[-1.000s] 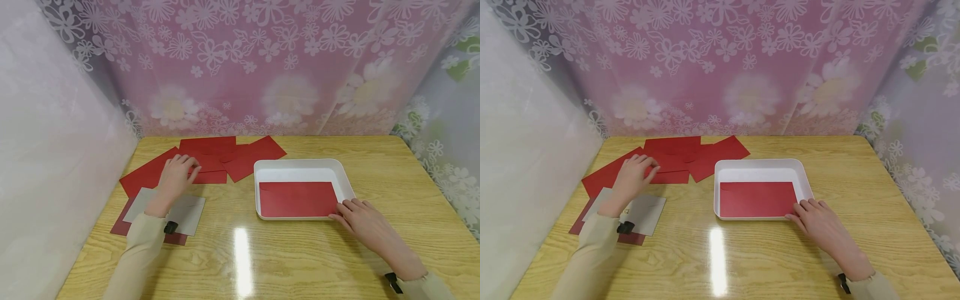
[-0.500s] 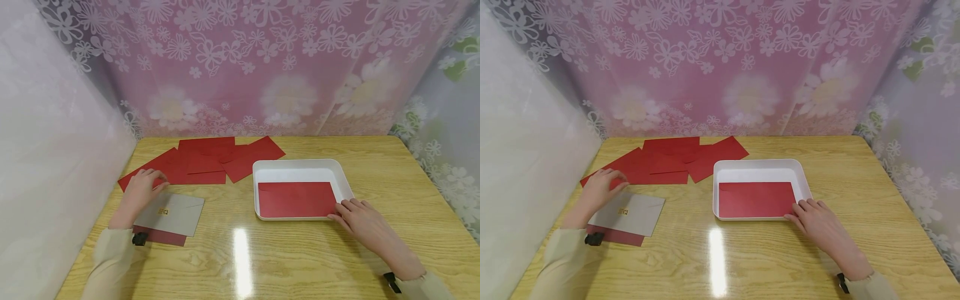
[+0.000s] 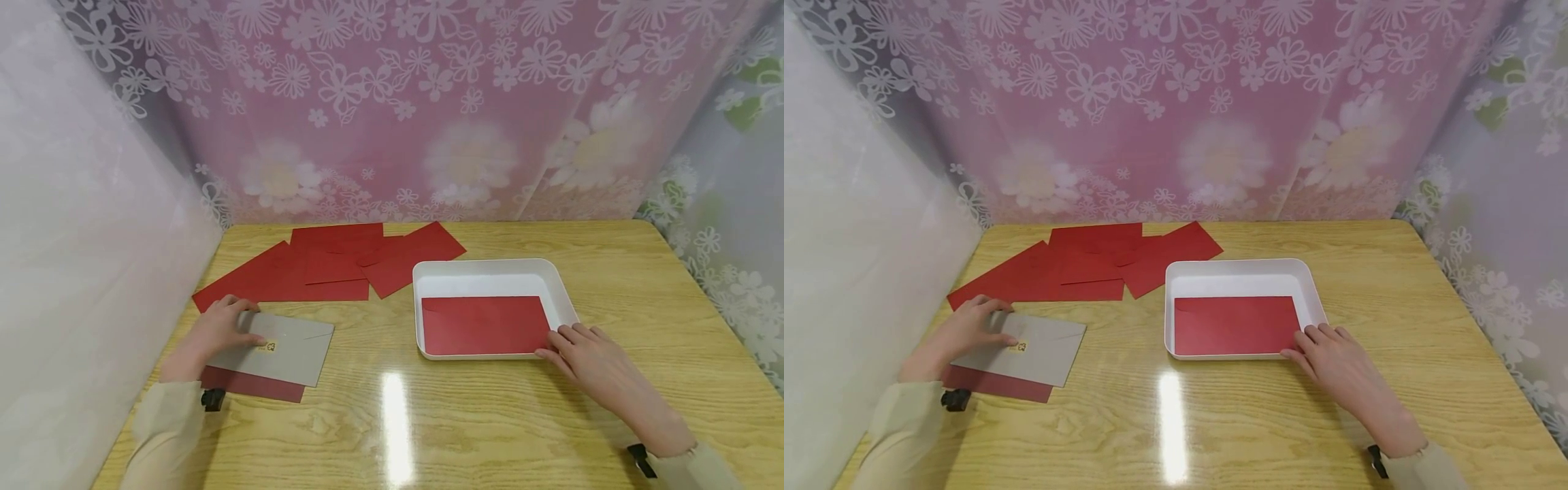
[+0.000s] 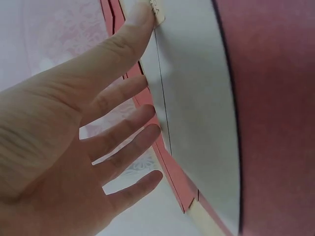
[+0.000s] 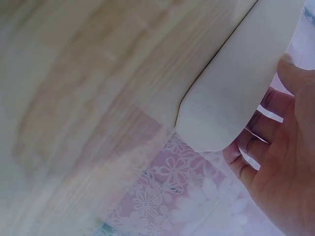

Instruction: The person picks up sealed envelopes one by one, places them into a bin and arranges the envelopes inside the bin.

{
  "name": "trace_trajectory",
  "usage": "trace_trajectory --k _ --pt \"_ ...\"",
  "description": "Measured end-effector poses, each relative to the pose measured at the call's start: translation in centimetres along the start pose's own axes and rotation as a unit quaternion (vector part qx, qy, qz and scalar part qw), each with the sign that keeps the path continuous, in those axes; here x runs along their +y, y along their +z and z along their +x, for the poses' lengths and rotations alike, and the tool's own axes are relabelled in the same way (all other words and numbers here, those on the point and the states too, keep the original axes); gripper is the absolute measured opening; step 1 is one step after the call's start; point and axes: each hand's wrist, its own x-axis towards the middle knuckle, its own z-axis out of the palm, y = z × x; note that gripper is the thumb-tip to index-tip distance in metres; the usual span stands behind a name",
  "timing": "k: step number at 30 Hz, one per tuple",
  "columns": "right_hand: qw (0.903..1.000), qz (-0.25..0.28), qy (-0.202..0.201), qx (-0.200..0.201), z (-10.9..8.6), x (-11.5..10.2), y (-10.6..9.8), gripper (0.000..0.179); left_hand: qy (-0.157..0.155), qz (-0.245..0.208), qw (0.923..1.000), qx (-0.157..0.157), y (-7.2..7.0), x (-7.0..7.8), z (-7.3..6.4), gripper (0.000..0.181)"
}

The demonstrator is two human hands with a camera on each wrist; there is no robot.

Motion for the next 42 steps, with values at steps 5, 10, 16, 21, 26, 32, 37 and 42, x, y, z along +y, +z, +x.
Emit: trace_trajectory --k 5,10,16,21,26,32,37,42 --pt "1.0 -0.004 0.0 -0.004 0.1 0.1 -0.1 0.039 -0.002 -0.012 0.9999 0.009 0.3 -0.3 0.0 0.065" --pt "1.0 -0.002 0.0 -0.005 0.2 0.2 -0.2 0.038 -0.01 -0.013 0.9999 0.006 0.4 -0.2 0.2 0.063" --pt "1.0 -0.003 0.0 -0.005 0.3 0.1 -0.4 0.036 -0.009 -0.004 0.9999 0.005 0.6 -0.2 0.4 0.061" --pt "0.9999 -0.002 0.006 -0.014 0.2 0.2 -0.4 0.032 -0.012 -0.017 0.9998 -0.004 0.7 0.3 0.6 0.058" --pt "0.9998 -0.001 0.008 -0.019 0.2 0.1 -0.4 0.033 -0.025 -0.038 0.9988 -0.019 0.8 0.6 0.8 0.06" --pt "0.9996 -0.003 0.011 -0.028 0.1 0.0 -0.3 0.03 -0.013 -0.054 0.9981 -0.025 1.1 0.4 0.8 0.057" --pt "0.9995 -0.004 0.011 -0.028 0.1 -0.1 -0.3 0.03 0.005 -0.06 0.9981 -0.012 1.1 0.1 0.5 0.045" --pt "0.9997 -0.002 0.009 -0.023 0.0 -0.1 -0.3 0.034 0.017 -0.074 0.9967 0.027 1.0 0.0 0.1 0.024"
